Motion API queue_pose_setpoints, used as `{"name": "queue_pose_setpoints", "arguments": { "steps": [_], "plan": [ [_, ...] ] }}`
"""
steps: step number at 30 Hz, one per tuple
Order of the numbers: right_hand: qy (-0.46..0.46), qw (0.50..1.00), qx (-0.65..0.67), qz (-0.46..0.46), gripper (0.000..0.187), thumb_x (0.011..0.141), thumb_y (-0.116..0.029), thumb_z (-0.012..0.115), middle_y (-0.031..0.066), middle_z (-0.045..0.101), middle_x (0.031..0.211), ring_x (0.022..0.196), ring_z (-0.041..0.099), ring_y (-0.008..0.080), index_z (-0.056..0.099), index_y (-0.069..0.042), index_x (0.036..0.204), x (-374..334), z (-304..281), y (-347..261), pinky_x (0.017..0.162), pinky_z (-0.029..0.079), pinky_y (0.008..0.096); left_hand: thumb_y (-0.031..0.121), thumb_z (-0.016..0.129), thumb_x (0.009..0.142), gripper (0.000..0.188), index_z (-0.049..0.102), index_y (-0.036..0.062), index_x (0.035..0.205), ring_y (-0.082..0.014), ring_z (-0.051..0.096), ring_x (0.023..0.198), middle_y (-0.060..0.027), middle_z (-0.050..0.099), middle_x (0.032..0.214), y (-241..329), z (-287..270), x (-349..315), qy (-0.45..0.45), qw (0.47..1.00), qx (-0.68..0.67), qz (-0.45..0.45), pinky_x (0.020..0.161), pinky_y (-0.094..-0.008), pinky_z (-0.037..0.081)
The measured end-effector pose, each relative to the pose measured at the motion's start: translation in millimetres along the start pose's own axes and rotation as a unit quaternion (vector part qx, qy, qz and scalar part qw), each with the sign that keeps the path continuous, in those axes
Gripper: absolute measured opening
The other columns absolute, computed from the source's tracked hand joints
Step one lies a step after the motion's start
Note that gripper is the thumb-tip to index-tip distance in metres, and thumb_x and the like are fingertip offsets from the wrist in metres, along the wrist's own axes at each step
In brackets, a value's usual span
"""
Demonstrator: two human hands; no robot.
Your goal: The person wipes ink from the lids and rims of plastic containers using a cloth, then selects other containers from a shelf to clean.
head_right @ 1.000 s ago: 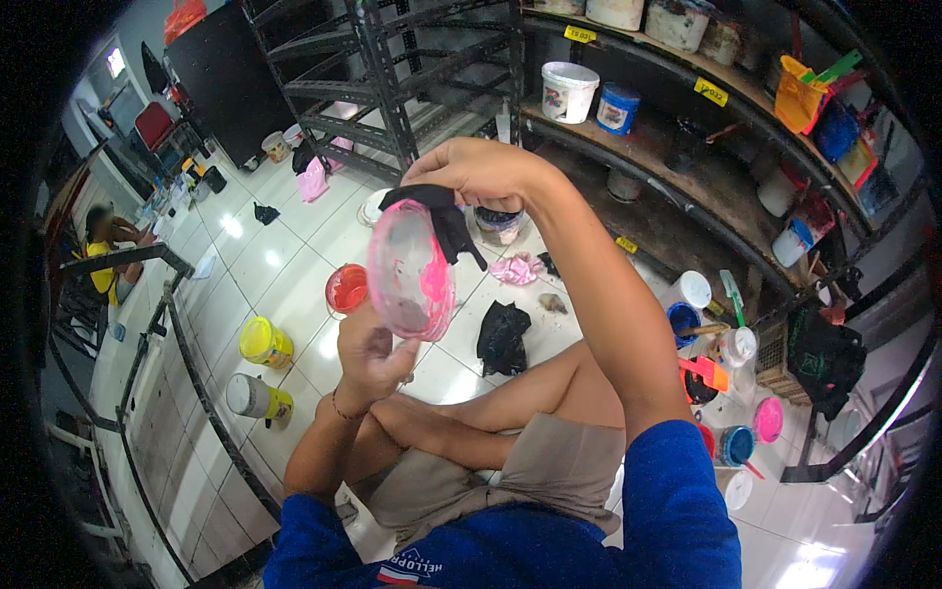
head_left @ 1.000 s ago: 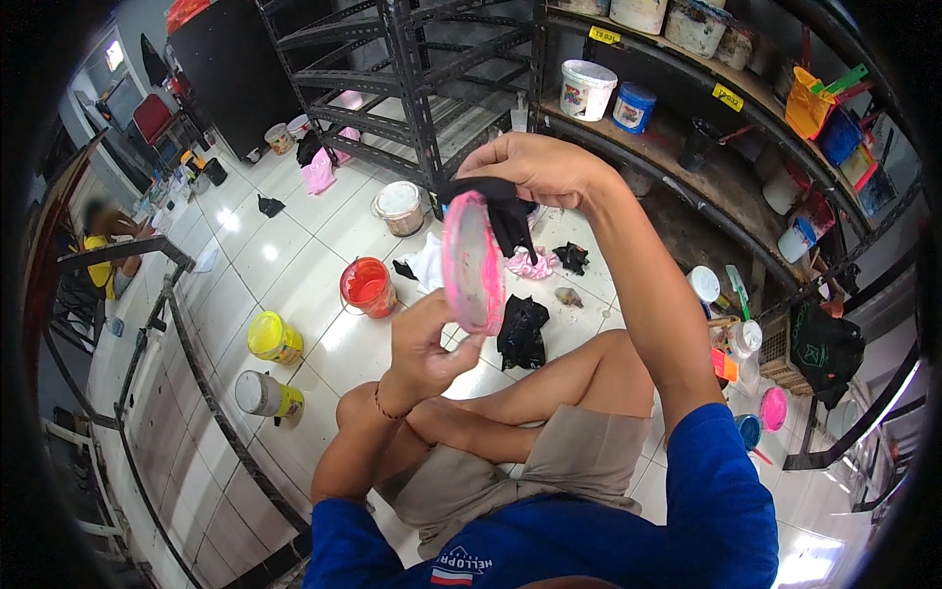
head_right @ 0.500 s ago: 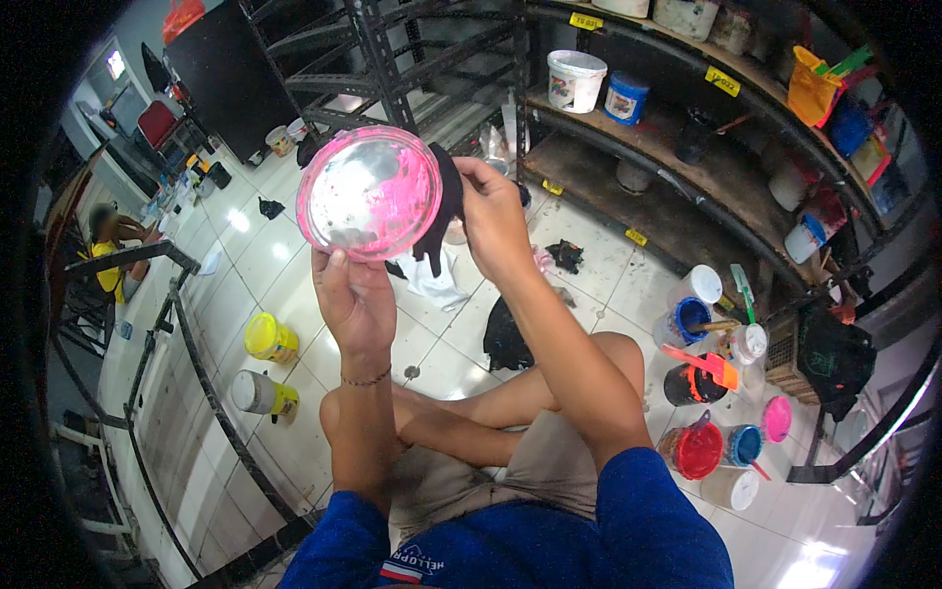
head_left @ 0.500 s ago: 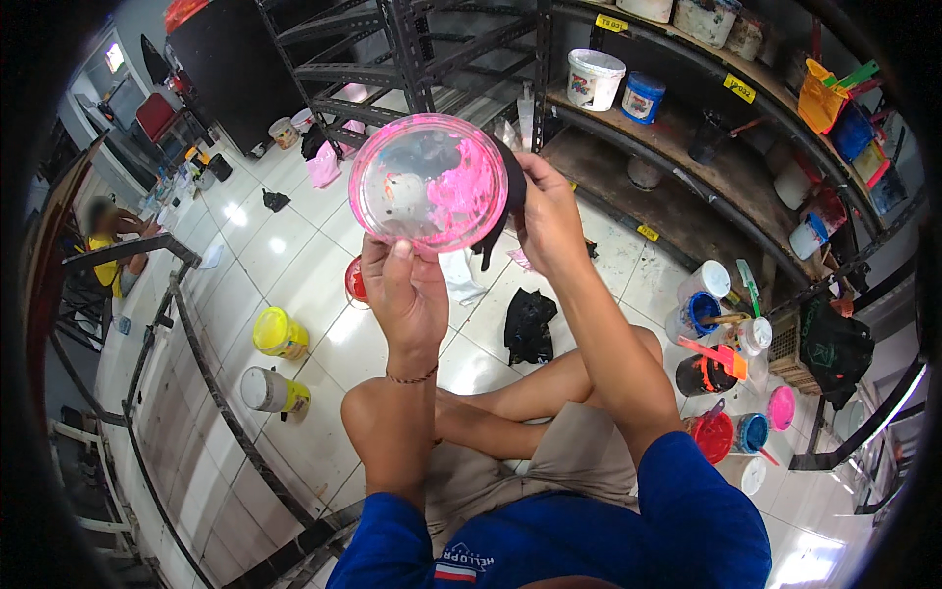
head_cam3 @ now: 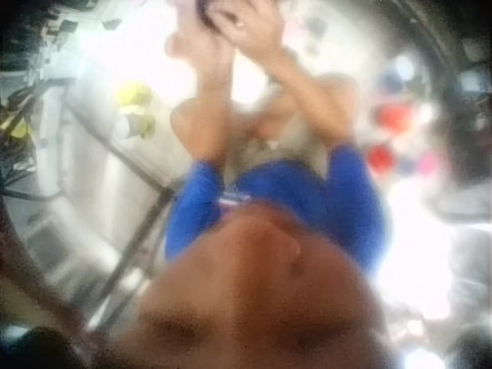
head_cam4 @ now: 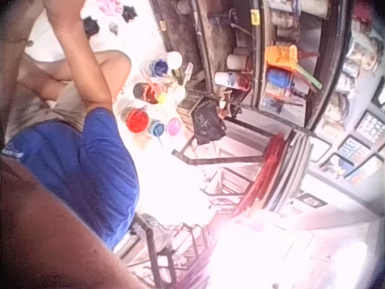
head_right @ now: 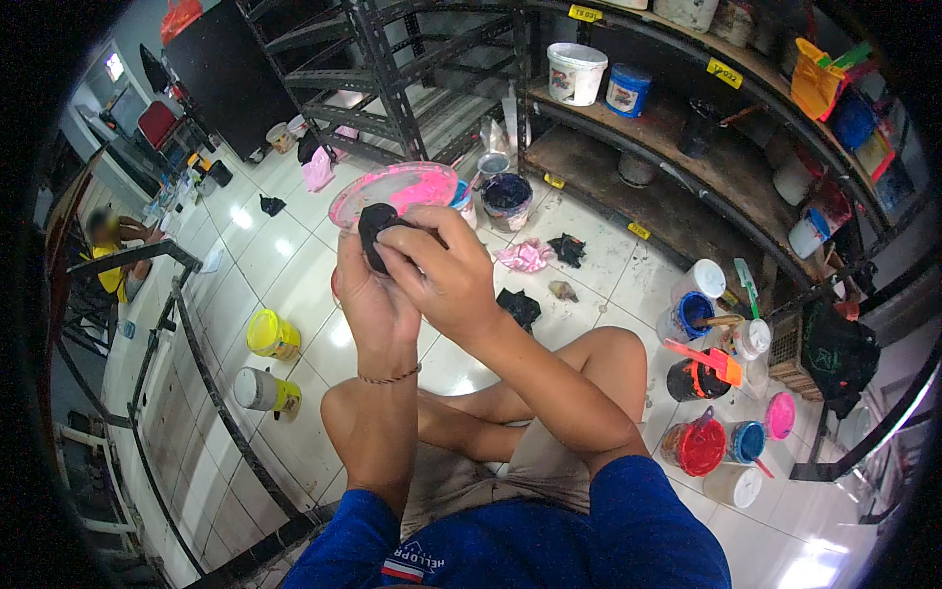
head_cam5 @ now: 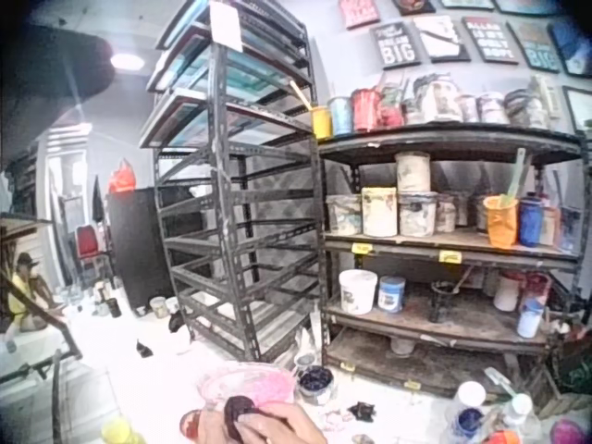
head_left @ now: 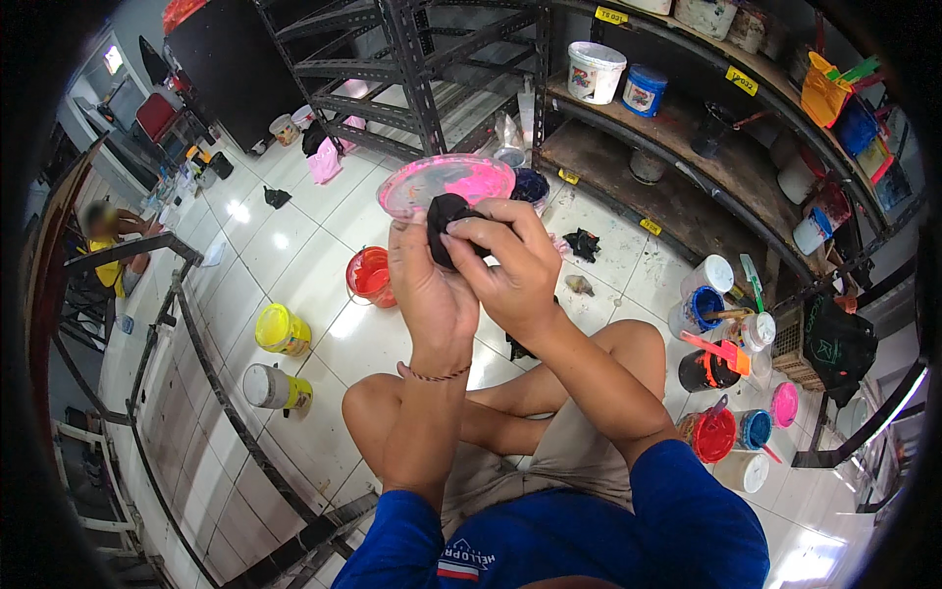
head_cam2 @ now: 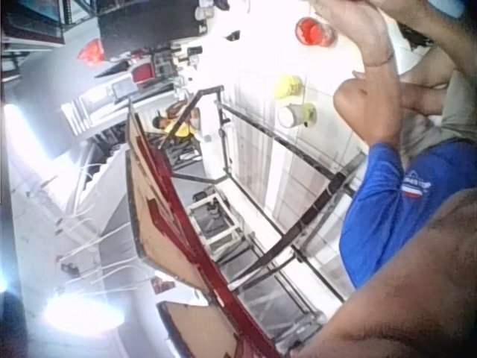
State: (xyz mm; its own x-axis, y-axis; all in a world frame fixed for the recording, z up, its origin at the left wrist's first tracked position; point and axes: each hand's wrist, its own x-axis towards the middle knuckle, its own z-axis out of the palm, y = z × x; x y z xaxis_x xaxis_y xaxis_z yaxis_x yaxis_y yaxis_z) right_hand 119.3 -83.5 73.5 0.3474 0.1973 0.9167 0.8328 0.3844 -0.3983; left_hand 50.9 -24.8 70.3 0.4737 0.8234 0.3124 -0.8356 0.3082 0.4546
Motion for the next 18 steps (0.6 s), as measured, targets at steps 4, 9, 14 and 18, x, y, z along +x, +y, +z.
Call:
{"name": "queue_pose_setpoints", "arguments": {
  "steps": [4, 9, 14, 18],
  "plan": [
    [0.122, 0.96, 0.045, 0.249, 0.01, 0.078, -0.001, 0.072, 0.0118, 0.064, 0.09, 0.079, 0.063, 0.0254, 0.066, -0.001, 0.086, 14, -9, 17, 0.071, 0.05, 0.0324, 0.008, 0.051, 0.097, 0.018, 0.052, -0.0003, 0.112, -0.0168, 0.063, 0.098, -0.0108, 0.062, 0.109, -3, 18, -5, 0.062, 0.995, 0.047, 0.066, 0.087, -0.0312, 0.053],
    [0.043, 0.997, 0.002, 0.06, 0.013, 0.076, -0.001, 0.074, 0.0125, 0.064, 0.089, 0.081, 0.064, 0.0288, 0.067, -0.002, 0.086, 7, 1, -11, 0.073, 0.052, 0.0357, 0.009, 0.052, 0.097, 0.017, 0.051, 0.0015, 0.111, -0.0146, 0.062, 0.095, -0.008, 0.062, 0.105, -9, 12, -14, 0.043, 0.99, 0.122, 0.065, 0.087, -0.0276, 0.052],
    [0.063, 0.996, -0.036, 0.06, 0.016, 0.075, -0.001, 0.075, 0.0134, 0.063, 0.092, 0.084, 0.063, 0.0291, 0.068, -0.003, 0.09, 6, -3, 7, 0.073, 0.052, 0.0353, 0.009, 0.052, 0.097, 0.014, 0.052, 0.0017, 0.109, -0.0145, 0.062, 0.094, -0.0082, 0.062, 0.103, -9, 14, -9, 0.06, 0.981, 0.134, 0.13, 0.084, -0.0282, 0.052],
    [0.047, 0.999, 0.006, 0.021, 0.015, 0.077, -0.001, 0.074, 0.0144, 0.063, 0.093, 0.085, 0.063, 0.0302, 0.065, -0.002, 0.089, 0, 8, -9, 0.075, 0.051, 0.0362, 0.009, 0.053, 0.097, 0.016, 0.052, 0.0011, 0.111, -0.0165, 0.063, 0.096, -0.0104, 0.063, 0.107, -8, 1, -13, 0.042, 0.98, 0.154, 0.119, 0.086, -0.0299, 0.053]
  ]
}}
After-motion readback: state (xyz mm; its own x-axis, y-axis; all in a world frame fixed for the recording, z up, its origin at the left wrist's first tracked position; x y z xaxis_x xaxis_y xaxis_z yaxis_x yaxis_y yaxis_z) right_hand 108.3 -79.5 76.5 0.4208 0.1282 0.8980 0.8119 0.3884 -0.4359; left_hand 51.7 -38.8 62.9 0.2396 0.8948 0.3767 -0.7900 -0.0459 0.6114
